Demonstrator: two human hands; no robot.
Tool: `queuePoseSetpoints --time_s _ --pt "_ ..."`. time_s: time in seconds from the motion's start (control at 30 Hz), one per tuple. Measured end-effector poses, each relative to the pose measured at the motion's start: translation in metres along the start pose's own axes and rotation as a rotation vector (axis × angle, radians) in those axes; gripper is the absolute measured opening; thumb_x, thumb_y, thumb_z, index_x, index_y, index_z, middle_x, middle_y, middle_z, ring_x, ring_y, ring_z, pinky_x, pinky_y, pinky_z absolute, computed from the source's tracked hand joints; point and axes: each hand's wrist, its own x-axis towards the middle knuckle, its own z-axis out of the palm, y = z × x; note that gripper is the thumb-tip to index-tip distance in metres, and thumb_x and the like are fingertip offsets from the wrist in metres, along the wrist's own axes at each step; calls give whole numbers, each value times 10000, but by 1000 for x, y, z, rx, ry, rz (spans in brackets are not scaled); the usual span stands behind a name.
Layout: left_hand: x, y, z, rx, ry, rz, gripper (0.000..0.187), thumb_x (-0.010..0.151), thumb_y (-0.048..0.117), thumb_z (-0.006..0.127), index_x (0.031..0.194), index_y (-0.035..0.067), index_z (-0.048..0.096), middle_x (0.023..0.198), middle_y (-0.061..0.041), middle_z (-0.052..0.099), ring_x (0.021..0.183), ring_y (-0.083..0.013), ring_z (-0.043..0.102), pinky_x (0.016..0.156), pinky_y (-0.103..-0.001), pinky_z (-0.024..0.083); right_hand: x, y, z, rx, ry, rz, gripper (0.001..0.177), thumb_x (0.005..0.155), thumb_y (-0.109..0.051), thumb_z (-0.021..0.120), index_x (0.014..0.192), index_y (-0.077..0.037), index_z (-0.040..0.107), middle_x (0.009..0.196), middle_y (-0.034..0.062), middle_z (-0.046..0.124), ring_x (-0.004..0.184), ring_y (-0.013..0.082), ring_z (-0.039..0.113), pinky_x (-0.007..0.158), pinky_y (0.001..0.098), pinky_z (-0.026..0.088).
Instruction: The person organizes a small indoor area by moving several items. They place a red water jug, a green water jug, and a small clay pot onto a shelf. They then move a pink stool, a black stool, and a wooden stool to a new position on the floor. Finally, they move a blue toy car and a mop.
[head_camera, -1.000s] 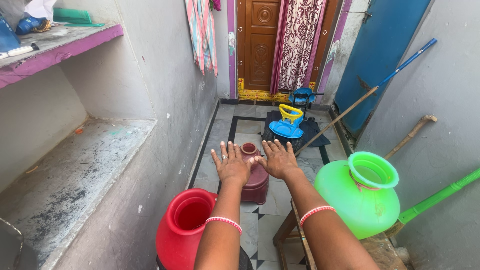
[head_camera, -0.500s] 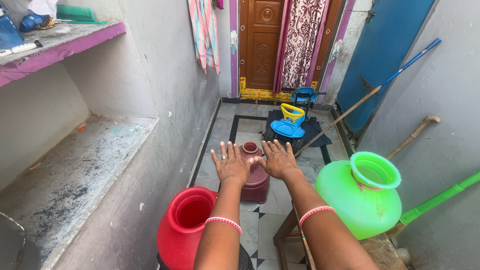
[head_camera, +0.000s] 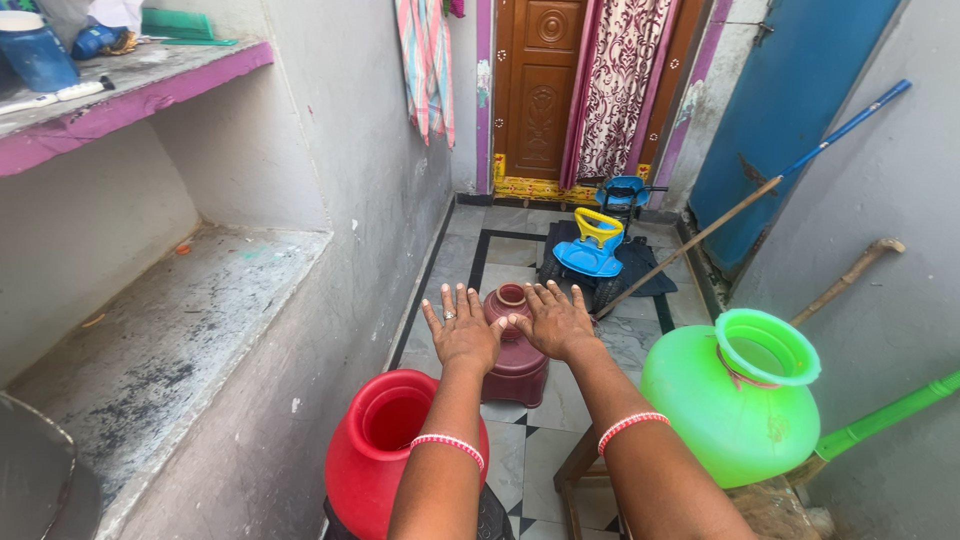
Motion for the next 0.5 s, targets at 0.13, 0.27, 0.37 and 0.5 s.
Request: queuePoseSetpoints --time_s 0.13,0.27,0.37,0.5 --pt "-3 -8 -2 0 -1 -14 795 1005 624 250 1629 145 135 1716 -36 55 1571 -242 -114 1237 -538 -131 2 -9 0 -24 0 -20 798 987 -684 254 1625 -209 193 1685 23 228 1570 220 130 1264 540 61" --pt "-9 -20 -2 -3 -2 -32 799 1014 615 247 1632 125 119 1720 -43 45 1573 -252 -106 1232 -552 -127 3 -22 0 0 -14 -37 809 989 -700 262 1623 -203 197 1688 25 225 1572 218 126 1267 530 60" --pt "-13 -30 -1 9 -20 -51 792 1022 610 235 1633 122 104 1719 -44 37 1574 -259 -109 1228 -561 -132 1 -34 2 35 -24 -55 808 978 -698 265 1626 -222 190 1682 18 224 1567 216 122 1266 530 60" --pt "-19 -44 2 19 -16 -82 795 1021 613 236 1632 120 109 1721 -44 45 1578 -262 -104 1229 -561 -127 2 -47 8 55 -3 -99 807 981 -689 278 1621 -201 213 1678 18 241 1571 218 133 1261 529 78"
